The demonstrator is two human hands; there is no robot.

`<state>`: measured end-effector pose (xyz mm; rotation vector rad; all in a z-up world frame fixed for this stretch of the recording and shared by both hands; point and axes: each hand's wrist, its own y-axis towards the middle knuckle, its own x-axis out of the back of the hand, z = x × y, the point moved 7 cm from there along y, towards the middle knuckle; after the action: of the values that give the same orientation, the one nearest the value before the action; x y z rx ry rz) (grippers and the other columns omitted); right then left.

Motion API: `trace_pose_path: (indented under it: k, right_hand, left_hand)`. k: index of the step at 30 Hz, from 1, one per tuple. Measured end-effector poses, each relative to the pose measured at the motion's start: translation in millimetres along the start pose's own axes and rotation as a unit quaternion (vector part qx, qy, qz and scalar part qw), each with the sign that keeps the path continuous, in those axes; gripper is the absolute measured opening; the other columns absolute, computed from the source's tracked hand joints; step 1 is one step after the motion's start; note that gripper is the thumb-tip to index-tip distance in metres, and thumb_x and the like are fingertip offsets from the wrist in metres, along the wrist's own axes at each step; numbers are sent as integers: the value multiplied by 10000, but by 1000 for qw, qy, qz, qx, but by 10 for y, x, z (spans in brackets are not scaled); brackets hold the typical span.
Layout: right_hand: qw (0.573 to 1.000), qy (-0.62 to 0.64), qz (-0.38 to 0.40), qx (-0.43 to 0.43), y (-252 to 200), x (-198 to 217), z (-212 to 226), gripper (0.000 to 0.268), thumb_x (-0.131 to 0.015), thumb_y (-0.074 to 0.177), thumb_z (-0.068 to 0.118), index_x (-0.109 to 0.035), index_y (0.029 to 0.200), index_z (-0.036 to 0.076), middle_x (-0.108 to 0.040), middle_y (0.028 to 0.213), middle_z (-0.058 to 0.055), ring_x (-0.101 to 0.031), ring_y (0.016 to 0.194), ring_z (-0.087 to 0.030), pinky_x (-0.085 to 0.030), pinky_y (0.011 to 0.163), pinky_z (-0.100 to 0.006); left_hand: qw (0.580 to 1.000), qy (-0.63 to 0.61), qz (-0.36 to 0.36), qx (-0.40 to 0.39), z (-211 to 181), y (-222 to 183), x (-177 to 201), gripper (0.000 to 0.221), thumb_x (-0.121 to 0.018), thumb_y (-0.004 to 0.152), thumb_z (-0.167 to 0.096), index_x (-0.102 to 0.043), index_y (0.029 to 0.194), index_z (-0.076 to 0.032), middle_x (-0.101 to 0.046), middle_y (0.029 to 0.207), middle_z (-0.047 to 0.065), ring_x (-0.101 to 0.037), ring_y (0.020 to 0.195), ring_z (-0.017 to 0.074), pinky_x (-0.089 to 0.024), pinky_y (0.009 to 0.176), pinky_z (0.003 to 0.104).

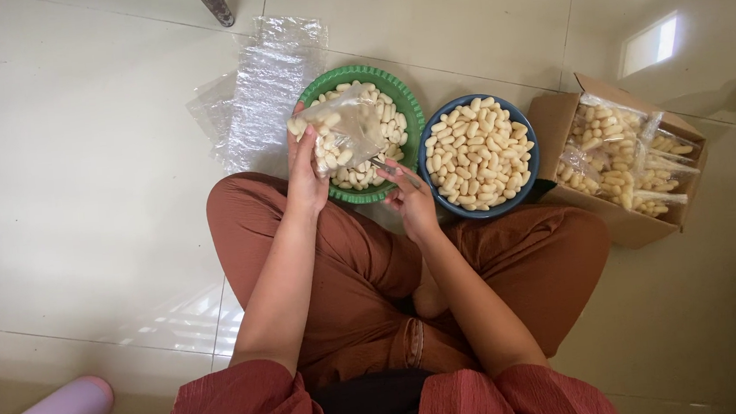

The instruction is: Packaging small food items into plastic bags using a spoon and placing them in a box

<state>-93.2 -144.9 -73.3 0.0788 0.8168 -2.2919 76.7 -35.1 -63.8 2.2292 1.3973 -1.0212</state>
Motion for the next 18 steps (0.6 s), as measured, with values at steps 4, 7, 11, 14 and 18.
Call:
trace_pose_path:
  k: [4,7,11,14,18]
  right_hand:
    - [999,6,-9,42,-77,121,193,351,-500,1032,210,-573,1344,69,-682,1227,-185,-641,565,-83,-373,495,-162]
    - [993,-54,-22,99,-275,159,559,333,-428,1062,194,-594,1315,55,-694,1164,-223,-610,546,-105,-355,471,-195]
    - [976,-94,-54,191,-470,283,985,323,-399,1067,188,-600,1282,55,-707,1111,-162,-578,540,-89,-374,479,-184]
    - [961,-88,-54,258,-659,293,1268,314,-415,1058,172,-602,1269,34,-708,1090,-166,-564,554,-84,-365,509,-183]
    - [944,-106,-25,312,-884,193,1489,302,-435,1055,131,-615,1259,-1,-710,1070,-208,-559,553,-90,-365,518,-191]
  left_hand:
    - [1000,4,-18,14,-13,-7,6,606,-636,1015,-370,-343,1517,-199,-543,1403,230,-545,1298,348,-482,1051,504]
    - [999,2,-37,22,28,2,67,567,-614,1018,-358,-365,1507,-213,-574,1373,208,-570,1277,321,-515,1022,485]
    - [998,9,-53,31,105,25,139,564,-623,1004,-392,-398,1490,-215,-599,1346,195,-601,1236,298,-545,984,472]
    - [996,9,-74,53,142,32,132,574,-643,980,-411,-413,1471,-221,-621,1309,169,-645,1166,282,-577,929,461]
    - [993,20,-78,86,92,-43,3,573,-649,953,-439,-443,1442,-222,-647,1224,138,-667,1060,224,-618,860,430]
